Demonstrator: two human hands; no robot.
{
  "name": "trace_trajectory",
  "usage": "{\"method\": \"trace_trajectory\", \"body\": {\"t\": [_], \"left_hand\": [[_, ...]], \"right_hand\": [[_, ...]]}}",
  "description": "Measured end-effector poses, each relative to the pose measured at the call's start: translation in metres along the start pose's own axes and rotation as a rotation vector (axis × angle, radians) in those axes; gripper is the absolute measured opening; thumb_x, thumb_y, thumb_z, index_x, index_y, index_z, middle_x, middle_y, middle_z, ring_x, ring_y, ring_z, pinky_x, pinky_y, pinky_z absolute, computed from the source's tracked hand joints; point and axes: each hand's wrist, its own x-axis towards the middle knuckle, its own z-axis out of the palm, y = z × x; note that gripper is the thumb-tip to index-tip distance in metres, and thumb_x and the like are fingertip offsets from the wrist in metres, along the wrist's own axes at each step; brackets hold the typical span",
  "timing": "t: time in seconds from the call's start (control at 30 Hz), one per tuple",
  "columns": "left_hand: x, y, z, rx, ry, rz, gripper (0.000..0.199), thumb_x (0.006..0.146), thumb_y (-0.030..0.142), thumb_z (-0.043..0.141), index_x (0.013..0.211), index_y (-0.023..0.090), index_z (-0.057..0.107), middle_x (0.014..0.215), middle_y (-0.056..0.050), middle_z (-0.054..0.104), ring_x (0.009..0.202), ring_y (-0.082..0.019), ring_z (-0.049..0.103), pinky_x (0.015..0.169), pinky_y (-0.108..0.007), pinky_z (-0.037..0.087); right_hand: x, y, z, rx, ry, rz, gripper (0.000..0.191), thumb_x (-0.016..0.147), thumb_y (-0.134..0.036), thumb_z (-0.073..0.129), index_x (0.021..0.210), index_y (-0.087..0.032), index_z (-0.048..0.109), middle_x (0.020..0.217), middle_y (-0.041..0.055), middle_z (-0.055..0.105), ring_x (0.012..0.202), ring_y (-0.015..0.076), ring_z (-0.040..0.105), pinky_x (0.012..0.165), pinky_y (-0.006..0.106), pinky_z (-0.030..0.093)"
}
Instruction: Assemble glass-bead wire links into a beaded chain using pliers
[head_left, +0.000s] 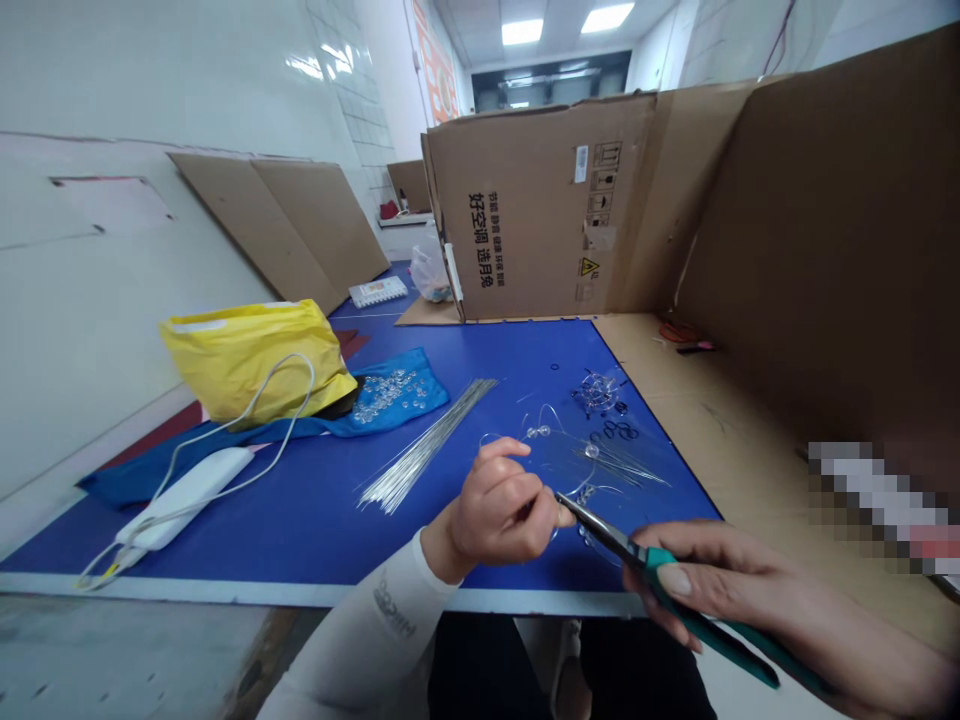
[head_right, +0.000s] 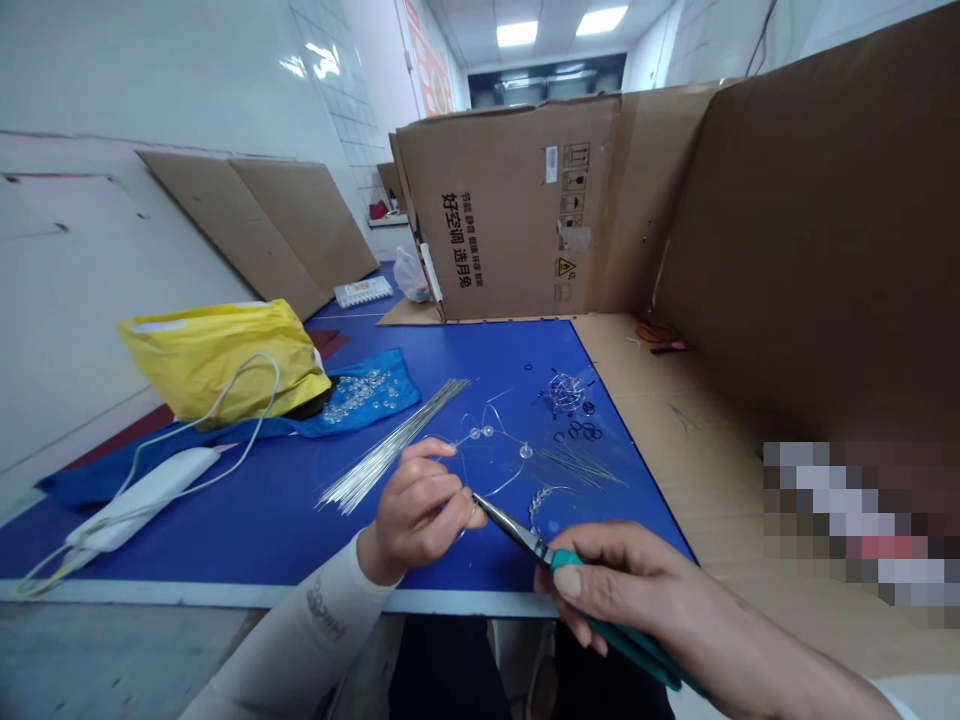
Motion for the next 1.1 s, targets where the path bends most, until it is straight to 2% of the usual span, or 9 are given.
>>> {"method": "trace_trajectory", "body": {"t": [0.47, 0.67, 0.83, 1.0, 1.1], "left_hand": [[0.001, 0.002, 0.003, -0.011, 0.015, -0.041, 0.023, 0.086, 0.013, 0.069, 0.072, 0.020, 0.053, 0.059, 0.007, 0.051, 0.057, -0.009, 0.046, 0.081, -0.029, 0.058], [-0.001, 0.002, 0.004, 0.006, -0.003, -0.036, 0.023, 0.087, 0.014, 0.068, 0.071, 0.020, 0.053, 0.062, 0.006, 0.053, 0.059, -0.009, 0.046, 0.083, -0.029, 0.058], [-0.003, 0.002, 0.005, 0.013, -0.010, -0.023, 0.022, 0.086, 0.013, 0.070, 0.072, 0.020, 0.055, 0.064, 0.006, 0.054, 0.061, -0.010, 0.046, 0.085, -0.030, 0.057], [-0.007, 0.002, 0.006, 0.019, -0.031, -0.025, 0.021, 0.084, 0.014, 0.072, 0.074, 0.021, 0.055, 0.064, 0.005, 0.054, 0.062, -0.011, 0.046, 0.086, -0.031, 0.056], [-0.010, 0.000, 0.006, 0.003, -0.033, -0.007, 0.017, 0.086, 0.014, 0.070, 0.079, 0.021, 0.057, 0.068, 0.005, 0.058, 0.063, -0.010, 0.048, 0.086, -0.033, 0.056]], "right_hand": [[0.000, -0.005, 0.003, -0.044, -0.009, -0.015, 0.046, 0.080, -0.065, 0.068, 0.078, -0.019, 0.064, 0.070, 0.0001, 0.055, 0.067, 0.0143, 0.049, 0.070, 0.031, 0.045], [-0.001, -0.007, 0.003, -0.053, -0.012, -0.055, 0.041, 0.083, -0.060, 0.067, 0.079, -0.019, 0.064, 0.071, 0.0003, 0.055, 0.067, 0.0144, 0.049, 0.067, 0.030, 0.044], [-0.003, -0.003, 0.003, -0.079, 0.031, -0.054, 0.044, 0.083, -0.062, 0.067, 0.080, -0.019, 0.066, 0.070, 0.0011, 0.055, 0.067, 0.0150, 0.050, 0.066, 0.029, 0.045], [-0.004, -0.003, 0.005, -0.111, 0.123, 0.011, 0.049, 0.078, -0.068, 0.069, 0.083, -0.019, 0.069, 0.071, 0.0018, 0.057, 0.068, 0.0158, 0.052, 0.069, 0.030, 0.048], [-0.004, -0.002, 0.004, -0.127, 0.111, 0.005, 0.051, 0.079, -0.069, 0.067, 0.088, -0.019, 0.071, 0.072, 0.0030, 0.061, 0.069, 0.0172, 0.056, 0.071, 0.031, 0.049]]}}
